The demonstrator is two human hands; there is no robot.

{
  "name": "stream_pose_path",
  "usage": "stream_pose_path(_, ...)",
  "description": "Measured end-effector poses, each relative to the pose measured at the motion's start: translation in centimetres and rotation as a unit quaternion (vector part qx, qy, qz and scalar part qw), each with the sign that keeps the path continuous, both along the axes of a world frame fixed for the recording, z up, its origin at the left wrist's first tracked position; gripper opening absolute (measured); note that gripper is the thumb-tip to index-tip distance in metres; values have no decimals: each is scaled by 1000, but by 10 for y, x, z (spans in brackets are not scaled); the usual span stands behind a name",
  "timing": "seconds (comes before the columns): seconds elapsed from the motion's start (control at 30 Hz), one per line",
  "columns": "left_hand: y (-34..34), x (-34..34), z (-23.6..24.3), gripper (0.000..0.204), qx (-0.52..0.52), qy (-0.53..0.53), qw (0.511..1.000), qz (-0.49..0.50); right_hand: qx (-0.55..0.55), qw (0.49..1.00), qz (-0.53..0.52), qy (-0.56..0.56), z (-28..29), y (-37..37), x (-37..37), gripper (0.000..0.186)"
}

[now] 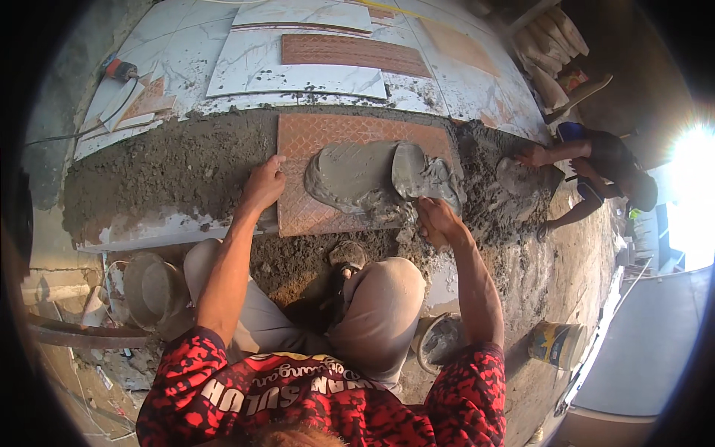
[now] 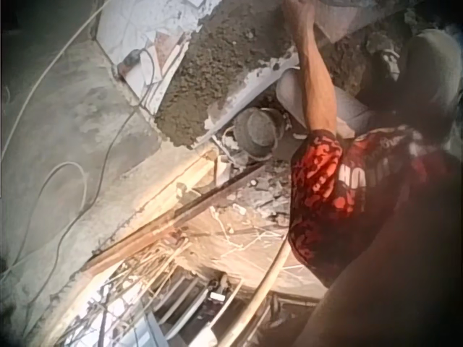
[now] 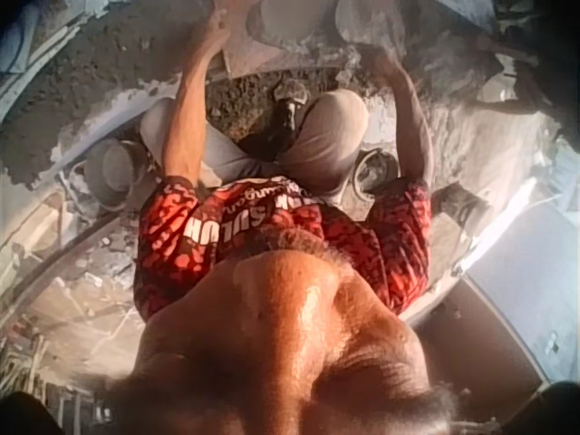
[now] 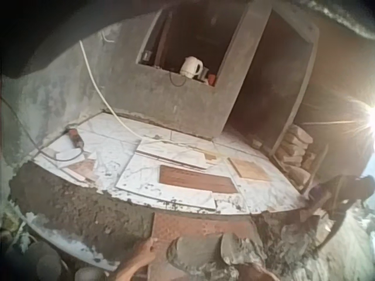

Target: The person lays floor tiles by first spreading cement on the back of a tile and then positioning and tapping it into place on the floor.

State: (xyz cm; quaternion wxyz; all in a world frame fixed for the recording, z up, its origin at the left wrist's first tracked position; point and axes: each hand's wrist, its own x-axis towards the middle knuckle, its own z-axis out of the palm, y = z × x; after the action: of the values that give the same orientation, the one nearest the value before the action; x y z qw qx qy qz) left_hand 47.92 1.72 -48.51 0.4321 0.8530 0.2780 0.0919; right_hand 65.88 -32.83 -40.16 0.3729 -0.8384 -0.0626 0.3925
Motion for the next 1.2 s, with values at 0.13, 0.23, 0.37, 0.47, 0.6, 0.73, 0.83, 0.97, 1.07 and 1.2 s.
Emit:
stream_pose_path(0.13,-3,6,12,41,-31,32,999,-13,6,996,65,66,10,37,-18,43)
stream_pose_path(0.23,4,3,-3,41,-50,15,999,-1,-16,988,133,76,28,89,-42,39)
stream_pose_path(0.37,14,2,-20,41,-26,-68,997,10,-30,974,211,77,17,111,-23,46)
stream_pose_path(0.47,16,-2,-16,41,-69,-62,995,26,-44,960,261,93,34,104,-21,46)
stream_pose_path(0.6,6,4,-7,42,-71,-49,996,3,-40,846,422,-322,3,64,-15,38)
stream_pose_path(0.73,12,-3,-6,43,-73,-54,996,12,-88,904,340,-242,14,90,-19,39)
stream_pose_path(0.83,11,-5,4,43,-81,-25,996,5,-72,971,225,-22,17,93,-30,40)
stream_pose_path(0.97,14,-2,-2,41,-57,-36,998,21,-17,974,210,82,12,117,-42,40)
stream_pose_path(1.07,18,-1,-5,40,-61,-37,995,65,-24,969,236,64,15,146,-51,40)
stream_pose_path(1.2,30,-5,-2,37,-50,-87,986,131,-96,906,389,-138,12,147,-33,41)
